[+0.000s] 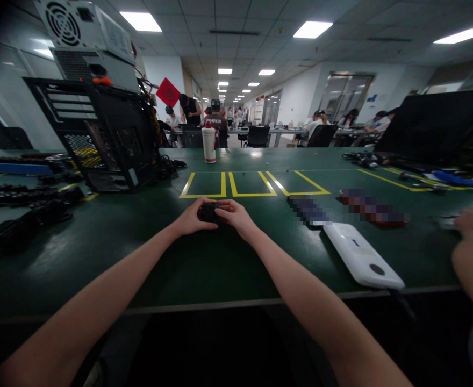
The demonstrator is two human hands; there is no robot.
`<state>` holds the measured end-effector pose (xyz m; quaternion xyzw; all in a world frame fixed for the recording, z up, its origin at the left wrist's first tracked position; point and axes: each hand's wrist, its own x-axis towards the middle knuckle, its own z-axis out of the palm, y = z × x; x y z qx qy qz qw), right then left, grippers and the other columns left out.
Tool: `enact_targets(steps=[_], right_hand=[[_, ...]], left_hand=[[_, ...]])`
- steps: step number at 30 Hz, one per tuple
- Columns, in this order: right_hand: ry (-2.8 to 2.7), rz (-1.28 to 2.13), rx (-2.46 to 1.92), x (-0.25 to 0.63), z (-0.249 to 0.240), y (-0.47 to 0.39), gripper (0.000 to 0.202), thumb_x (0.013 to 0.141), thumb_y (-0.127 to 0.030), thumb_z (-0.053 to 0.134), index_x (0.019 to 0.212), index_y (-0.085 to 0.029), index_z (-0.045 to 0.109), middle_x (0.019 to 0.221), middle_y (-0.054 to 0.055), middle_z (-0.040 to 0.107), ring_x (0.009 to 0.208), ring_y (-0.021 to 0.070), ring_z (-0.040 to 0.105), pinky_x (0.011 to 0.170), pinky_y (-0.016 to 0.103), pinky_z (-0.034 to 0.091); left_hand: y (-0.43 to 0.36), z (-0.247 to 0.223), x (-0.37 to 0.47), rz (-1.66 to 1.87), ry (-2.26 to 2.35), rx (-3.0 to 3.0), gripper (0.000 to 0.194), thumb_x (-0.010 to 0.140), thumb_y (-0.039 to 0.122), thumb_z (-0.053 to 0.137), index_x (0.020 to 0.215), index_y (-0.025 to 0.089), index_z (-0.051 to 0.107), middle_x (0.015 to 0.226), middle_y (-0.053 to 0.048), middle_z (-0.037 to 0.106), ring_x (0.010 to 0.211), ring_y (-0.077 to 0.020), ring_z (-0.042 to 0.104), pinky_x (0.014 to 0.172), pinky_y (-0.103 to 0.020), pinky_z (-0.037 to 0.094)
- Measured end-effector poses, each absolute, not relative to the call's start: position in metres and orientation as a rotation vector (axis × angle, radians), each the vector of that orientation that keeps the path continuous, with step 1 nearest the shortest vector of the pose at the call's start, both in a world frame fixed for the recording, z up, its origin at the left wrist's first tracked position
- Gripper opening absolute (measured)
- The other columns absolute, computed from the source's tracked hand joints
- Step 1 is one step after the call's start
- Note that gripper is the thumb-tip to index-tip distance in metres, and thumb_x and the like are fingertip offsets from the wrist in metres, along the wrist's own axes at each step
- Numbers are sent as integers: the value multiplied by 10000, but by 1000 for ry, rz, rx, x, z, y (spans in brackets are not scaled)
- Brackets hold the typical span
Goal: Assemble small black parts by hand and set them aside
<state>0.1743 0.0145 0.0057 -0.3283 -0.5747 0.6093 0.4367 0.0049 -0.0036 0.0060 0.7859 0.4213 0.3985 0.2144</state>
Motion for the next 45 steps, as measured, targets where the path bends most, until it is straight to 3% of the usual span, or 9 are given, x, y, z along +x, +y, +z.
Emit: enact_targets(steps=[3, 7, 14, 20, 24, 30, 40, 45], right_hand=[[-1425, 1534, -842, 176, 7, 14, 341, 576, -215, 687, 899, -191, 581, 929, 33, 588, 821, 134, 549, 784, 311, 424], [-1472, 1550, -830, 179, 9, 10, 408, 522, -174, 716, 895, -212, 555, 841, 0, 571, 758, 126, 557, 719, 301, 441], [-1416, 1556, -839, 176, 8, 10, 263, 624, -338, 653, 837, -220, 555, 788, -7, 578, 770, 123, 551, 720, 290, 443], [-1422, 1576, -836, 178, 9, 13, 344, 572, -189, 683, 898, -196, 574, 926, 24, 587, 839, 135, 548, 802, 322, 421], [-1481, 1537, -745, 179, 9, 11, 378, 500, -108, 694, 845, -195, 565, 888, 2, 589, 859, 138, 541, 803, 321, 419], [-1410, 1540, -788, 175, 8, 11, 229, 619, -266, 649, 823, -203, 567, 890, 1, 576, 844, 126, 536, 767, 295, 426], [-1460, 1516, -748, 177, 8, 12, 376, 511, -90, 669, 858, -193, 572, 896, 5, 592, 867, 140, 540, 801, 311, 416], [-1459, 1559, -767, 176, 7, 11, 280, 596, -212, 656, 854, -226, 550, 871, -4, 590, 814, 137, 553, 714, 281, 436]], left_hand=[[-3, 6, 5, 1110, 1160, 2188, 641, 515, 359, 725, 1076, 212, 454, 1049, -53, 523, 950, -220, 517, 831, -392, 399], [-2, 5, 5, 1117, 1148, 2193, 633, 516, 358, 726, 1070, 220, 453, 1059, -43, 517, 964, -217, 512, 837, -381, 394], [-3, 6, 5, 1116, 1146, 2180, 638, 515, 351, 727, 1074, 222, 448, 1041, -42, 519, 940, -216, 519, 820, -380, 402], [-5, 8, 5, 1098, 1170, 2188, 627, 521, 349, 723, 1071, 225, 448, 1058, -39, 511, 960, -219, 511, 828, -378, 400], [-6, 10, 5, 1083, 1169, 2207, 612, 532, 354, 717, 1064, 222, 447, 1050, -37, 517, 959, -216, 513, 842, -382, 394], [-3, 7, 5, 1103, 1167, 2197, 635, 514, 369, 724, 1067, 224, 447, 1061, -44, 512, 964, -225, 511, 832, -395, 397], [-3, 8, 5, 1094, 1165, 2189, 616, 522, 360, 720, 1057, 218, 449, 1055, -36, 519, 972, -216, 510, 848, -375, 393], [-4, 9, 4, 1096, 1161, 2208, 618, 528, 368, 717, 1062, 216, 446, 1059, -38, 513, 959, -216, 512, 834, -368, 399]])
